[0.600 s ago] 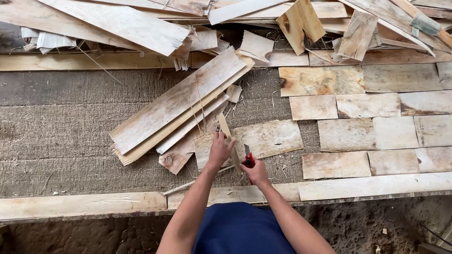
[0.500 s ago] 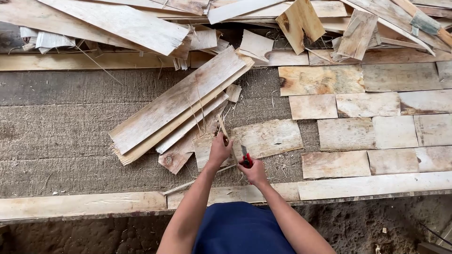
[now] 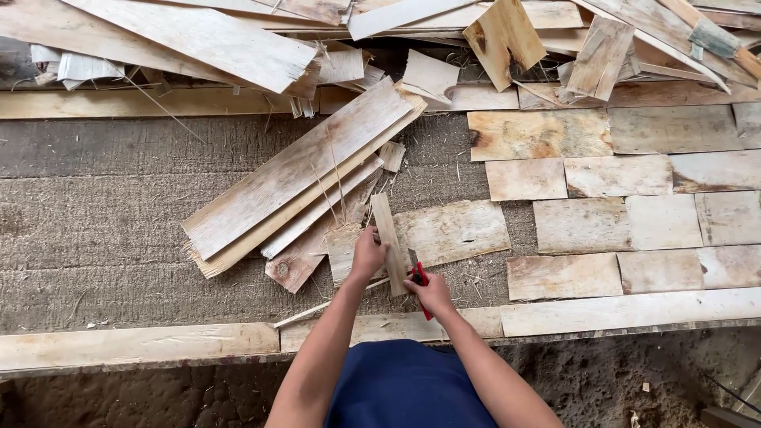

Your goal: Trimming thin wood pieces with a utility knife and arranging them into a tiled pattern on a wooden surface.

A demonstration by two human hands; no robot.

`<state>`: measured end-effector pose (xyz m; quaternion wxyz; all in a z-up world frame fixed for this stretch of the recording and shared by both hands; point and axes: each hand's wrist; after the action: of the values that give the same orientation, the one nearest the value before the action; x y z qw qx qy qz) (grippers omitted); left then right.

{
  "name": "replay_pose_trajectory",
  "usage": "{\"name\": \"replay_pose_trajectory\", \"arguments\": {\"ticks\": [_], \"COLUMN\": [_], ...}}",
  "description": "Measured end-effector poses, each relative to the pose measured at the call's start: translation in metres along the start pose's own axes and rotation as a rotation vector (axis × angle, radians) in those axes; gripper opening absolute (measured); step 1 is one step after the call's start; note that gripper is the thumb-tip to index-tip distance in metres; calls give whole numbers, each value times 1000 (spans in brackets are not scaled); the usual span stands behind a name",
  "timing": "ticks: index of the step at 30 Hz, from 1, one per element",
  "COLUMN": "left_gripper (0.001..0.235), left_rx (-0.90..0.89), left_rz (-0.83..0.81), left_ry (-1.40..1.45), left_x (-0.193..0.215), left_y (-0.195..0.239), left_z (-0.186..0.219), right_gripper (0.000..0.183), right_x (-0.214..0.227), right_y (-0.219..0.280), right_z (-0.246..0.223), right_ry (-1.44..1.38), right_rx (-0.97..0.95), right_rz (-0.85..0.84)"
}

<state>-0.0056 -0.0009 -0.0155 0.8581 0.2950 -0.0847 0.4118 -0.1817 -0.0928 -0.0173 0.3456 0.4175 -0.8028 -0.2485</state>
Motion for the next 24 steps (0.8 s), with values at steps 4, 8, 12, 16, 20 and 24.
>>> {"name": "replay_pose_trajectory", "arguments": {"ticks": [4,8,12,16,20,24], "left_gripper": [67,67,70,67,73,77], "left_rx": [-81,-132,-154,-137,-173,-190], "left_rz": [30,-1,-103,-111,-92,-106], "left_ry": [-101,-306,-499,-523,-552,-569], "left_x": [12,21,30,29,23,24], "left_y": [12,28,40,42,40,39], "left_z": [14,39,53,53,42,40], "right_gripper": [20,20,19,19,19,20], "right_x": [4,8,5,2,3,4], "right_y": [6,18,13,8,15,20], "right_z": [-3,-18,-11,-8,-15,-21], "right_ry": [-28,-22,-62,-42,-56,-27], "right_rx": [-6,-24,-47,-45,-39,-46], "right_rz": [2,-7,6,5,-1,12]}}
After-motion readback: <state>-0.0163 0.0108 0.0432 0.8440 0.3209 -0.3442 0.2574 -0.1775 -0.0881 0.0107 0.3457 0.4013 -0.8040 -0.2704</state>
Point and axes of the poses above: each hand's wrist, its own y-axis away from the middle knuckle, its own x-axis out of the back of the hand, z = x × y, and after that the axes turned 1 degree about z, right-handed
